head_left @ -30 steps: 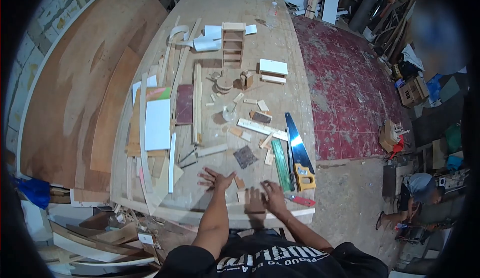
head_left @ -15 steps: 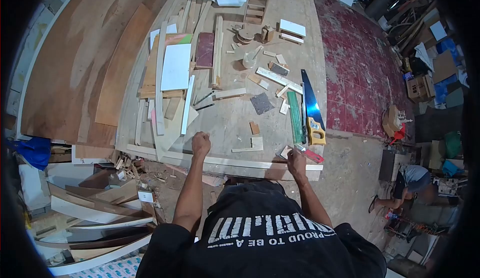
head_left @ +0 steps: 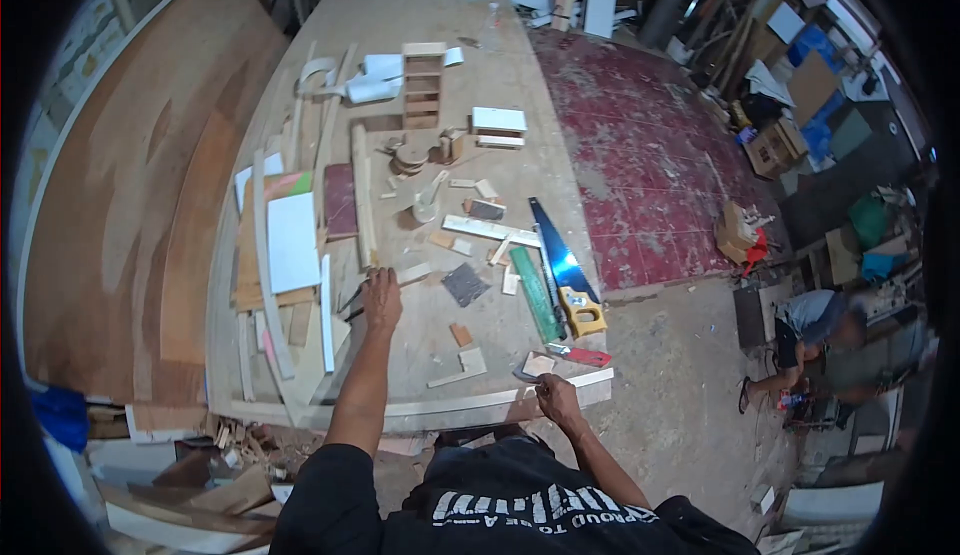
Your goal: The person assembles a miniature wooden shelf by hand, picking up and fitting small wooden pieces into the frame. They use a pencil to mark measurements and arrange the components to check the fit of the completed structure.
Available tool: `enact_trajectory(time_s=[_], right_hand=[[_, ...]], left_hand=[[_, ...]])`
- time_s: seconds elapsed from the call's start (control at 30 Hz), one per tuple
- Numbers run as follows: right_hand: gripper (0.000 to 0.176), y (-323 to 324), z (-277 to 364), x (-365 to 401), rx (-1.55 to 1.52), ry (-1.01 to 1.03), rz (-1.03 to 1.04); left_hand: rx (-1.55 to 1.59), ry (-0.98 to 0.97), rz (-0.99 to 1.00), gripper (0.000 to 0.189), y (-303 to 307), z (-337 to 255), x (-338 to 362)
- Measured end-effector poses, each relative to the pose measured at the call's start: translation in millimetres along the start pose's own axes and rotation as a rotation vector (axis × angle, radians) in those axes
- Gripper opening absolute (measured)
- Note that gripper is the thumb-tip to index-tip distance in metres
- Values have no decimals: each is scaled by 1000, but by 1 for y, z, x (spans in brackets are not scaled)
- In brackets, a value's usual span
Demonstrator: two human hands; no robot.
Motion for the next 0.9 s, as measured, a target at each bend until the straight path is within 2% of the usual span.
enact_trajectory(time_s=[0.07,0.1,0.2,0.37,0.43,0.47,0.53,0.57,0.63,0.67,0.77,0.83,0.9], right_hand=[[22,4,-19,12,-109,-192,39],[23,5,-29,19,-80,-208,19],[23,8,-49,37,-10,-213,-20],[23,5,-67,33,-81,-232,14],[26,12,-57,12,-153,-187,-8],[26,16,-49,0,-165,-179,-2],[30,40,-14,-33,-89,50,-115],[33,48,2,-47,-86,104,-116],[41,54,29,-76,-51,236,-124],[45,64,52,-98,47,345,-136],[42,70,55,-119,194,386,-132],[40,56,43,-131,276,403,22],[35,61,35,-142,265,416,21]], left_hand=[[-7,-19,75,28,-12,6,-9],[-27,-17,147,26,-17,6,-12],[0,8,145,24,-17,4,-14],[-1,24,200,24,-1,-8,-14],[86,-36,132,25,6,-25,-11],[81,-76,170,25,6,-37,-6],[75,-190,222,25,0,-69,9],[135,-191,305,24,24,-104,14],[168,-299,321,26,8,-138,34],[161,-413,285,26,17,-175,47],[165,-448,251,25,10,-212,55],[144,-456,244,25,10,-225,48],[149,-414,312,23,3,-230,37]])
Point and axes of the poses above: each hand's wrist, its own x-axis away from the middle knuckle, its own y-axis out of the back of the hand, z = x × y, the point moved 4 cm from there along -x, towards the middle knuckle, and after that the axes turned 9 degrees about x, right-handed, at the moved point
